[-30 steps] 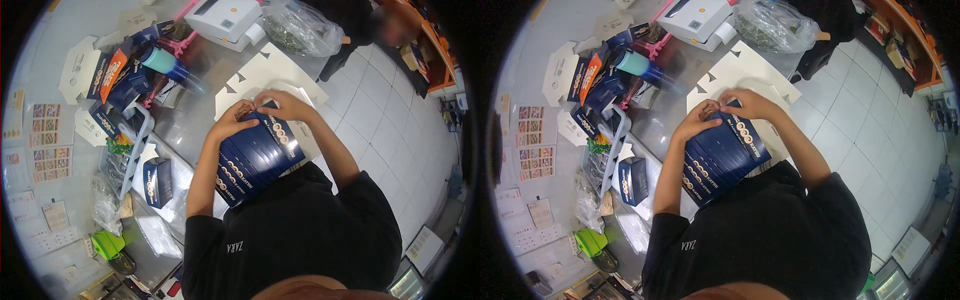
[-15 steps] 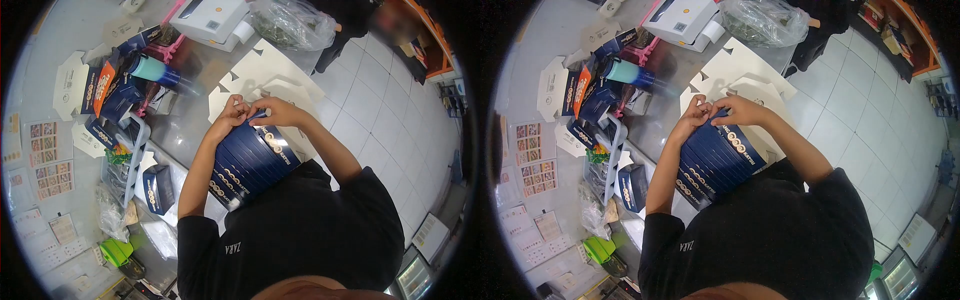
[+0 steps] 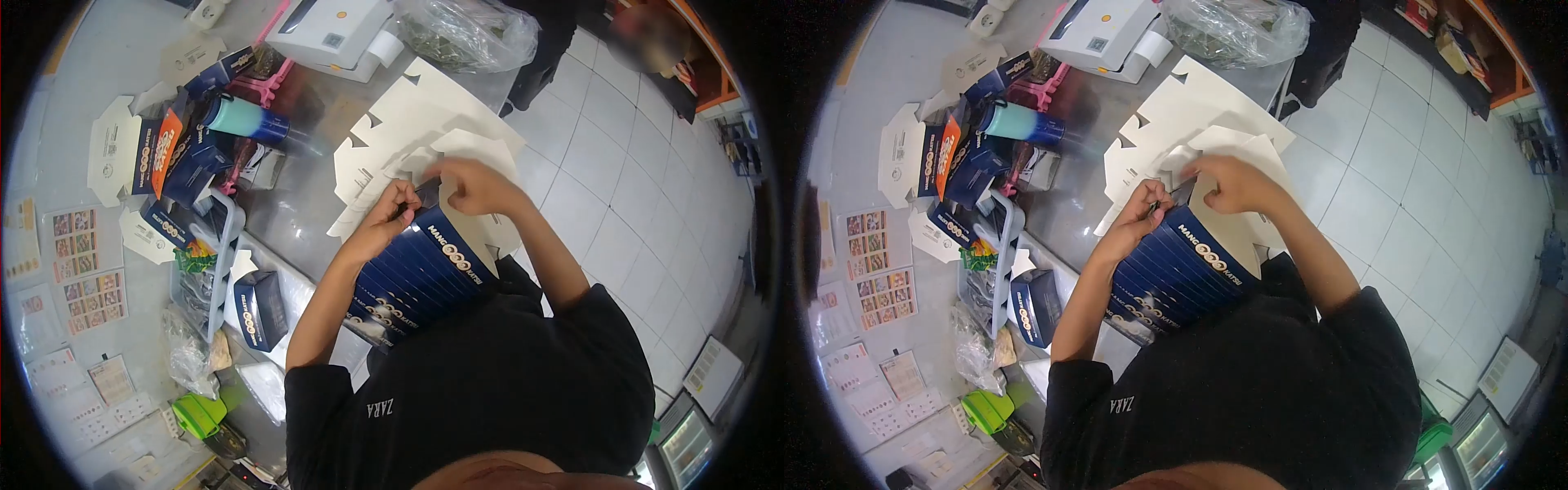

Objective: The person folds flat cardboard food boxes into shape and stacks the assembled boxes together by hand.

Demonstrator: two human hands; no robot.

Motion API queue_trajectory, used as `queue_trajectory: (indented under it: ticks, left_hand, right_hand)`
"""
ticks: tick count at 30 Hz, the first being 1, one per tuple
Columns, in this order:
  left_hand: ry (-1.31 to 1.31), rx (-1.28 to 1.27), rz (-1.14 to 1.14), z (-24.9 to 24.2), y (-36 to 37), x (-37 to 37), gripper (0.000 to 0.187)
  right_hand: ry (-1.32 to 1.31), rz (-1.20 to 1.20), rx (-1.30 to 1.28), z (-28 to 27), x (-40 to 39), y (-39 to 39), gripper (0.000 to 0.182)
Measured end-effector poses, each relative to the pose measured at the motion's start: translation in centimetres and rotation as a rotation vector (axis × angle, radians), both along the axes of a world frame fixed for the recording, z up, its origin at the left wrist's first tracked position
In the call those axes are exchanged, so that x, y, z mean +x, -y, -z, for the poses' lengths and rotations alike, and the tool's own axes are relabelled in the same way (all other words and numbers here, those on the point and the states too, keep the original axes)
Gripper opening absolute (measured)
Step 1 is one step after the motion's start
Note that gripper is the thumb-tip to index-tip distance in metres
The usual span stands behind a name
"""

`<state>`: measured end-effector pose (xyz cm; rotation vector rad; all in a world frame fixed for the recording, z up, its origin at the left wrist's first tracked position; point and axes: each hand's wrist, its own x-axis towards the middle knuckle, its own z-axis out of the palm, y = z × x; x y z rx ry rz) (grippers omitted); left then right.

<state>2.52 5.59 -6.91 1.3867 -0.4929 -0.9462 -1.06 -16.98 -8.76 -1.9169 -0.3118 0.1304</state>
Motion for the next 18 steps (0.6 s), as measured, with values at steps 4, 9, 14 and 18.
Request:
queue_trajectory:
  ticks: [4,9,14,18]
  left_hand:
    - [0.062,0.014,0.05,-0.9,0.6,-0.8,0.03]
    - [-0.002,0.019,-0.026,-1.1,0.3,-1.2,0.032]
    - [-0.074,0.019,-0.031,-0.1,0.2,-1.0,0.035]
    - [-0.053,0.06,-0.028,-0.3,0.3,-0.9,0.036]
  right_hand:
    - [0.082,0.013,0.053,3.4,-0.4,-1.0,0.039]
    - [-0.064,-0.021,0.238,3.7,-0.6,-0.3,0.035]
    - [-0.141,-0.084,0.275,4.7,-0.2,-0.6,0.031]
    - [-0.12,-0.081,0.31,5.1,-0.2,-0.9,0.026]
